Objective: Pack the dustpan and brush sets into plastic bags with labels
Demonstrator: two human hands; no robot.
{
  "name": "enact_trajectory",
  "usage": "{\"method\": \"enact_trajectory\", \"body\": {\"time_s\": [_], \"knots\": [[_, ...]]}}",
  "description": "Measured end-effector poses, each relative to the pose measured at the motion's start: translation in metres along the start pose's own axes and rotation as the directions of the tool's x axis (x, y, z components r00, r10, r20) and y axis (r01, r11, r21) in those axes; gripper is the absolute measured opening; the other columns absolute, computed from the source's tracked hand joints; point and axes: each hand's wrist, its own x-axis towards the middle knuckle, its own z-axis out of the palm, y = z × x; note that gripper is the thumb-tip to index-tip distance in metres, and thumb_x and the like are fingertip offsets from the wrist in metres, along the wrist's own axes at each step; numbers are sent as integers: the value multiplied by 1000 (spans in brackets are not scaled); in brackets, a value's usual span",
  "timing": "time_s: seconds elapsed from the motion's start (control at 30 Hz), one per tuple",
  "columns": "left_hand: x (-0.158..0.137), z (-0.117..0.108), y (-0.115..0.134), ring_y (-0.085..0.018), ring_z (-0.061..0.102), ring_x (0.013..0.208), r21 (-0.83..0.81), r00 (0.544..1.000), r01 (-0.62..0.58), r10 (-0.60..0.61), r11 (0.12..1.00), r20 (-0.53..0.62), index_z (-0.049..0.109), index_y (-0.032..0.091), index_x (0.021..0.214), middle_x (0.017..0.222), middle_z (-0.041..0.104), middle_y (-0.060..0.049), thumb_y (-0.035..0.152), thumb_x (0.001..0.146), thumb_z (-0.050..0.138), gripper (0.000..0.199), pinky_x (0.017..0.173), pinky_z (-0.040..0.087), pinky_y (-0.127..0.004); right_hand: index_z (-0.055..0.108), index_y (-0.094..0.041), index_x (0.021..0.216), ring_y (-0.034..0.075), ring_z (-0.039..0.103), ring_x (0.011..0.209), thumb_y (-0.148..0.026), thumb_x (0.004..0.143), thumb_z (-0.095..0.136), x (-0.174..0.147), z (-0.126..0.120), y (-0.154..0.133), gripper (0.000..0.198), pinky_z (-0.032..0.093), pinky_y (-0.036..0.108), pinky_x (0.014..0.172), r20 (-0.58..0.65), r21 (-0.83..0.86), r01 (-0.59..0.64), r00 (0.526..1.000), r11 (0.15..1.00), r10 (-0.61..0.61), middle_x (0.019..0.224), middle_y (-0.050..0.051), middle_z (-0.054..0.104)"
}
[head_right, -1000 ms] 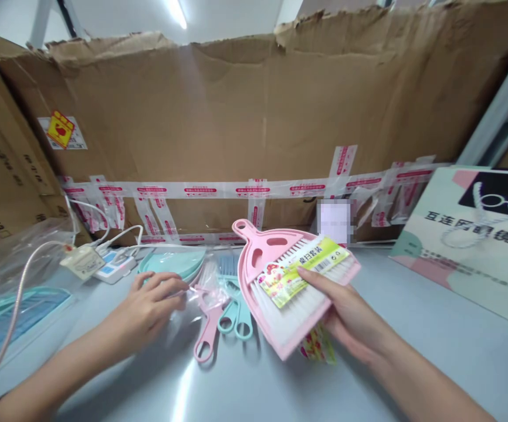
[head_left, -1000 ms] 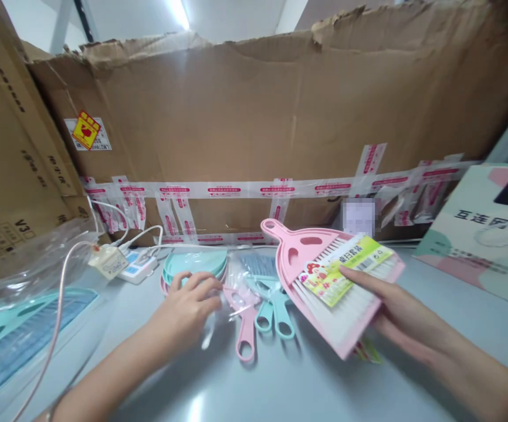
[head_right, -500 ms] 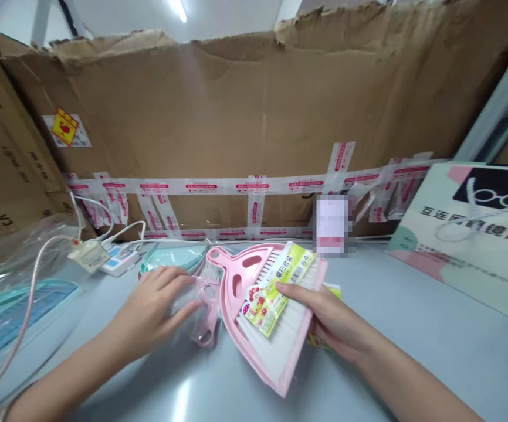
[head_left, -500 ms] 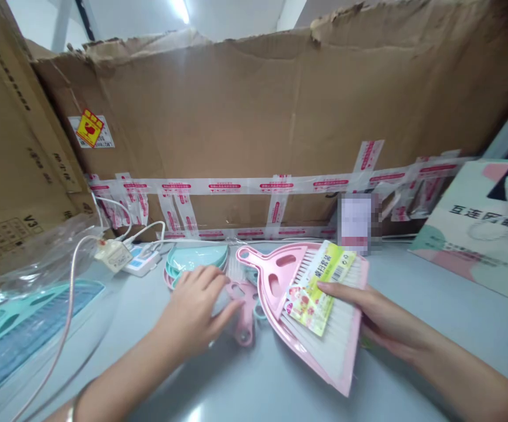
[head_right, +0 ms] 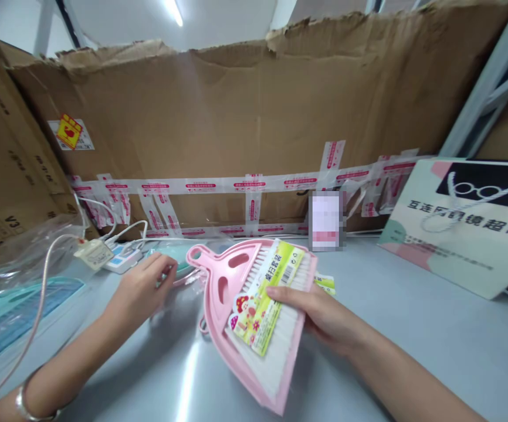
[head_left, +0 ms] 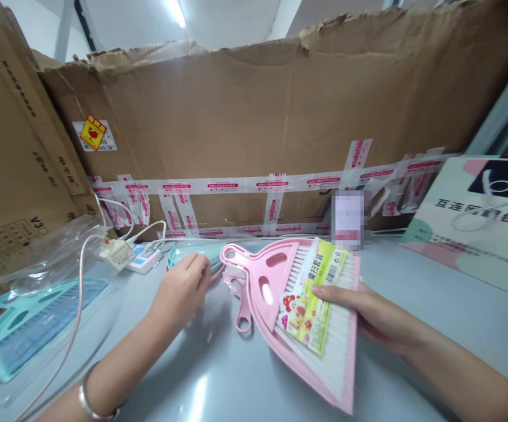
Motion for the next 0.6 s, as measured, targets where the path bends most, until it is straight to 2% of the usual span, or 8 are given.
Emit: {"method": "enact_trajectory", "body": {"time_s": [0.1, 0.23, 0.4, 0.6], "knots": [[2, -6, -2, -12, 51, 59, -12, 994, -30, 28, 999, -105, 51, 16, 72, 66, 52, 0, 15, 85, 41, 17, 55, 39, -22, 66, -15, 95, 26, 68, 81, -26, 66, 72, -1, 4, 5, 31, 56, 36, 76, 84, -37, -4, 996, 999, 7, 90, 9, 71], [-3, -4, 9, -11, 50, 58, -24, 972, -178, 172, 984, -163, 54, 16, 76, 65, 51, 0, 15, 87, 42, 16, 55, 38, -22, 63, -15, 103, 25, 66, 87, -25, 68, 71, 0, 12, 14, 37, 53, 37, 82, 65, 18, 25, 998, 1000, -26, 95, 10, 70], [-11, 0, 25, -12, 50, 62, -62, 944, -293, 278, 954, -179, 57, 15, 83, 67, 53, -1, 10, 86, 41, 17, 58, 41, -22, 53, -17, 119, 24, 64, 95, -23, 71, 69, 3, 24, 28, 52, 49, 39, 89, 8, 138, 39, 999, 990, -40, 104, 10, 67], [-13, 1, 31, -12, 52, 67, -165, 936, -340, 315, 926, -157, 58, 15, 82, 74, 55, -4, 6, 85, 41, 19, 59, 44, -22, 53, -13, 118, 25, 63, 95, -22, 70, 70, 4, 38, 49, 51, 47, 41, 91, 49, 224, -5, 999, 975, -6, 103, 11, 67]]}}
